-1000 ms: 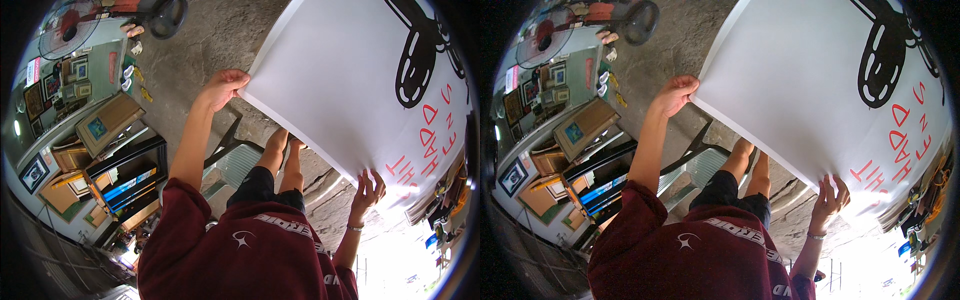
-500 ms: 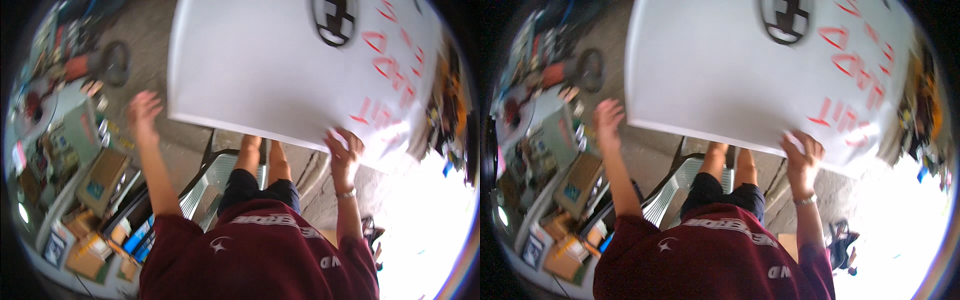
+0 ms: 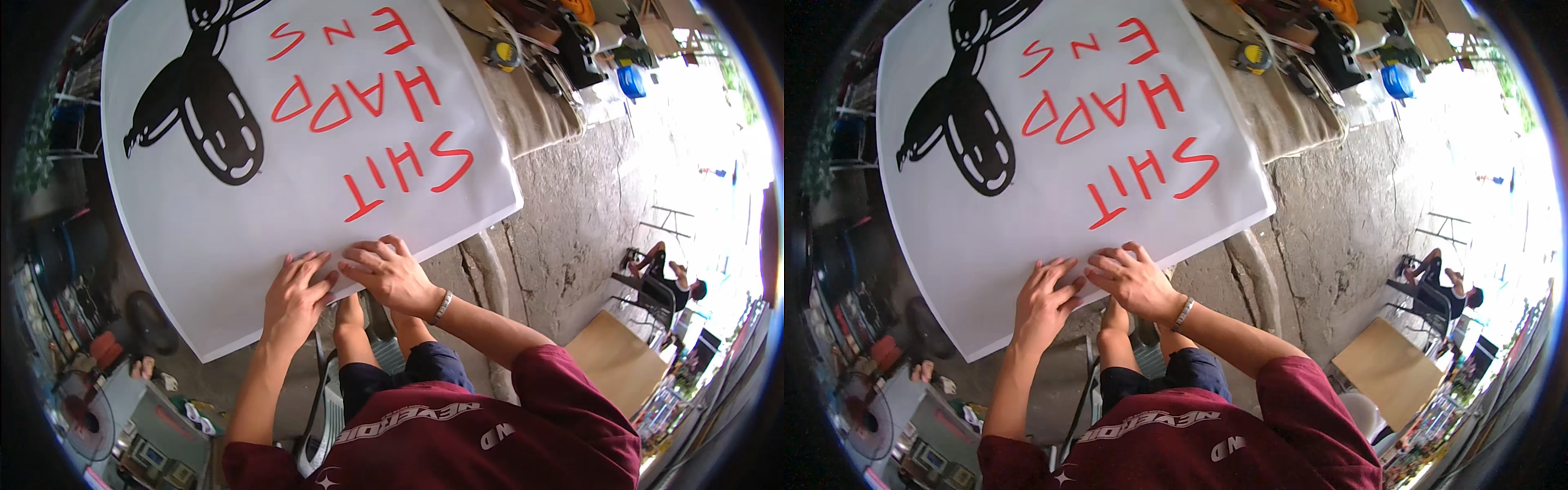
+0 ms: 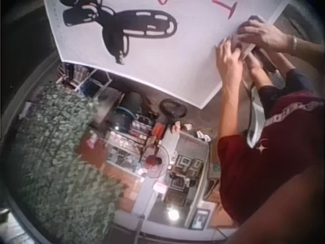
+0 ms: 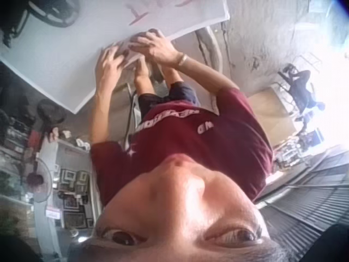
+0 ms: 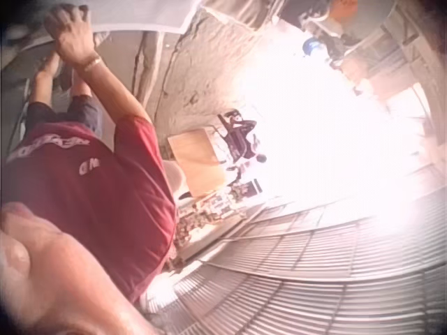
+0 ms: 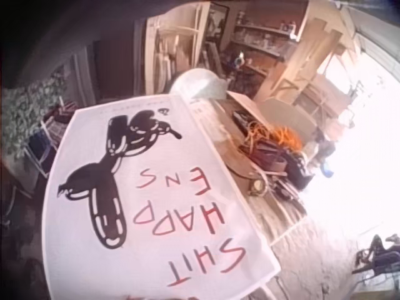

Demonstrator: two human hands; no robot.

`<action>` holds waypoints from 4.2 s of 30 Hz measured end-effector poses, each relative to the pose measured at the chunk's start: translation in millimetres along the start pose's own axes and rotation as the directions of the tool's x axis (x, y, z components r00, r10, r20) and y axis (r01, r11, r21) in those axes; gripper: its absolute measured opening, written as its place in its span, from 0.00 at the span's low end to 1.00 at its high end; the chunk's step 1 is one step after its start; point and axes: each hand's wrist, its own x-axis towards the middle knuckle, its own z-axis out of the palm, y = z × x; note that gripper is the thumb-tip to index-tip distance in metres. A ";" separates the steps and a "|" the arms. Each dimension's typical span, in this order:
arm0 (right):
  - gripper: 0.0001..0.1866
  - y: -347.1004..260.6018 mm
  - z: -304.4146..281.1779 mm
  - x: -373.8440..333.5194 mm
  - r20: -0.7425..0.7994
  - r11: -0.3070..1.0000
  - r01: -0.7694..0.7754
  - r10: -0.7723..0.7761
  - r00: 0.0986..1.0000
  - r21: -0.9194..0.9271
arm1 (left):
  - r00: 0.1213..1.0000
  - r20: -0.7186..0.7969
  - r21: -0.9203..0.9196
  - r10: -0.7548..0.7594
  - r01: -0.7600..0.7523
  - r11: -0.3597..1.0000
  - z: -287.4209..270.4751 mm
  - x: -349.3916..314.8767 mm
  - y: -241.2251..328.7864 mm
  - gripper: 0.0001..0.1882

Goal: The person is assembling a large white poster featuring a black balloon dog graphic and red text. They use a metal scraper tool to smooth the surface and press the poster onto a backing board, working methodically from one edge to the other to ensure adhesion.

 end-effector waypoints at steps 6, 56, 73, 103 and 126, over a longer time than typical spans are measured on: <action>0.19 75.8 -66.3 -6.9 -0.198 0.977 0.030 0.012 0.980 0.212 | 0.999 -0.047 -0.014 -0.004 0.003 1.000 4.8 6.0 2.3 0.12; 0.31 285.1 -234.9 -37.8 0.008 0.605 -0.796 0.796 0.605 -0.032 | 0.904 -0.351 0.226 0.242 -0.169 0.959 51.8 -11.2 -18.2 0.14; 0.24 177.5 -110.8 -195.1 -0.509 0.380 0.342 0.702 0.499 0.859 | 0.818 -0.414 0.306 0.399 -0.288 0.908 63.9 -30.3 -29.8 0.14; 0.12 -59.7 208.2 -60.3 -0.683 0.924 -0.131 0.356 0.637 0.359 | 0.771 -0.438 0.406 0.463 -0.290 0.867 74.3 -27.4 -34.5 0.18; 0.06 -60.8 205.5 -56.3 -0.703 0.920 -0.100 0.357 0.615 0.379 | 0.767 -0.426 0.422 0.480 -0.301 0.855 73.5 -26.5 -37.0 0.18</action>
